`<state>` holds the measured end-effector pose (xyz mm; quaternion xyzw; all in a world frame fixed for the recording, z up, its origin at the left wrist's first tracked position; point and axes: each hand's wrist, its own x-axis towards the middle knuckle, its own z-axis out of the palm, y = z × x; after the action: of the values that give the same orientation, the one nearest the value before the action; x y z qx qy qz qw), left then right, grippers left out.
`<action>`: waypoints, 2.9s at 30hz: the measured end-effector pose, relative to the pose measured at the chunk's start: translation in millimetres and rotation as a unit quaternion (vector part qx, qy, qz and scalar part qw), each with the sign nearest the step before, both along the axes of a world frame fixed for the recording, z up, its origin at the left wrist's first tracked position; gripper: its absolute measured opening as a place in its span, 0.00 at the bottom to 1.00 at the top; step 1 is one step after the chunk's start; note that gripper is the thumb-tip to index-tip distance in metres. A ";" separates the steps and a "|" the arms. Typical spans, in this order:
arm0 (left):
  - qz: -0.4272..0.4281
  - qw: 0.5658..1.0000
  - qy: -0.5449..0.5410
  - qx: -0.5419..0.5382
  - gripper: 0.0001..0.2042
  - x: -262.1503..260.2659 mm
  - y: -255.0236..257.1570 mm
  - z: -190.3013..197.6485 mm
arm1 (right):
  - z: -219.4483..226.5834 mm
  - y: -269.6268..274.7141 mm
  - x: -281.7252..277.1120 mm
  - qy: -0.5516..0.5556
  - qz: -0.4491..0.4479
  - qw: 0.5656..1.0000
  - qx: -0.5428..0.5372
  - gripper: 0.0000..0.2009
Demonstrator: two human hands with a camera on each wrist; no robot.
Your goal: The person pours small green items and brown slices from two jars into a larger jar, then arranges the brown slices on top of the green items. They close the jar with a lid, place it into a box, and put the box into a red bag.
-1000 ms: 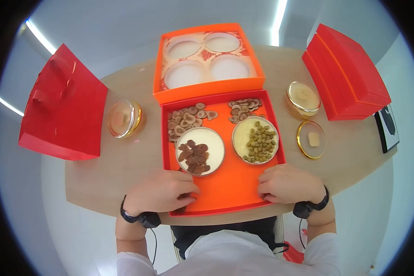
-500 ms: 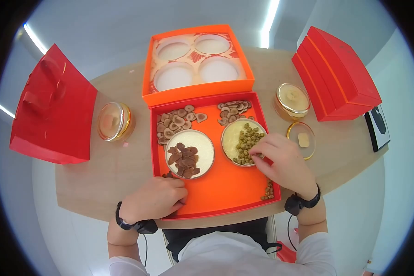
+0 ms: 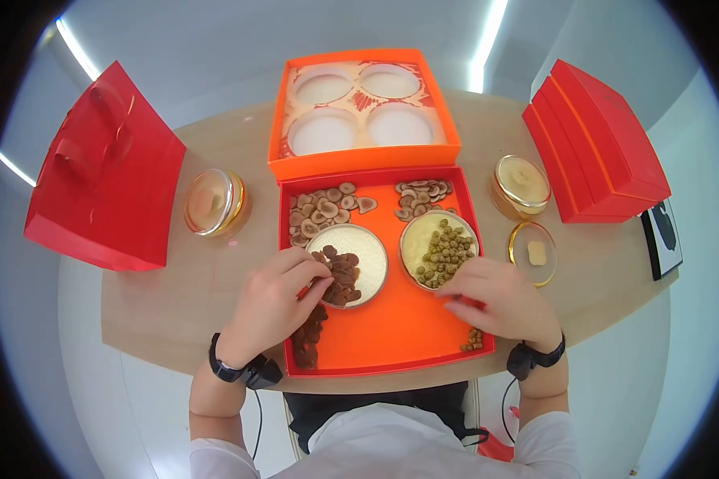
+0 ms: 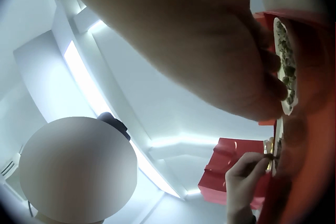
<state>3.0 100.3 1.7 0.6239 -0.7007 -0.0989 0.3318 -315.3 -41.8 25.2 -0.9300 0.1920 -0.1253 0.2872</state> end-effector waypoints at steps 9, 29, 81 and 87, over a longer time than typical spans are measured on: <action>-0.029 0.998 -0.047 0.018 0.05 2.1 0.4 0.1 | -8.1 -0.6 -11.7 0.134 0.131 0.981 0.055 0.06; -0.088 0.956 -0.197 0.198 0.11 7.5 26.4 19.9 | -7.5 7.8 -9.7 0.215 0.135 0.965 -0.070 0.04; 0.010 1.000 -0.022 -0.011 0.06 -2.2 6.6 9.8 | 0.5 0.0 -2.6 0.004 -0.010 1.000 -0.022 0.05; -0.009 0.996 -0.084 -0.008 0.05 2.6 -0.4 -3.5 | -2.4 -1.6 -19.7 0.118 0.074 0.989 -0.040 0.05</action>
<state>5.7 99.9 -1.8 0.6214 -0.7323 -0.0435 0.2753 -335.0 -43.4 22.8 -0.9607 0.1497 -0.0001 0.2337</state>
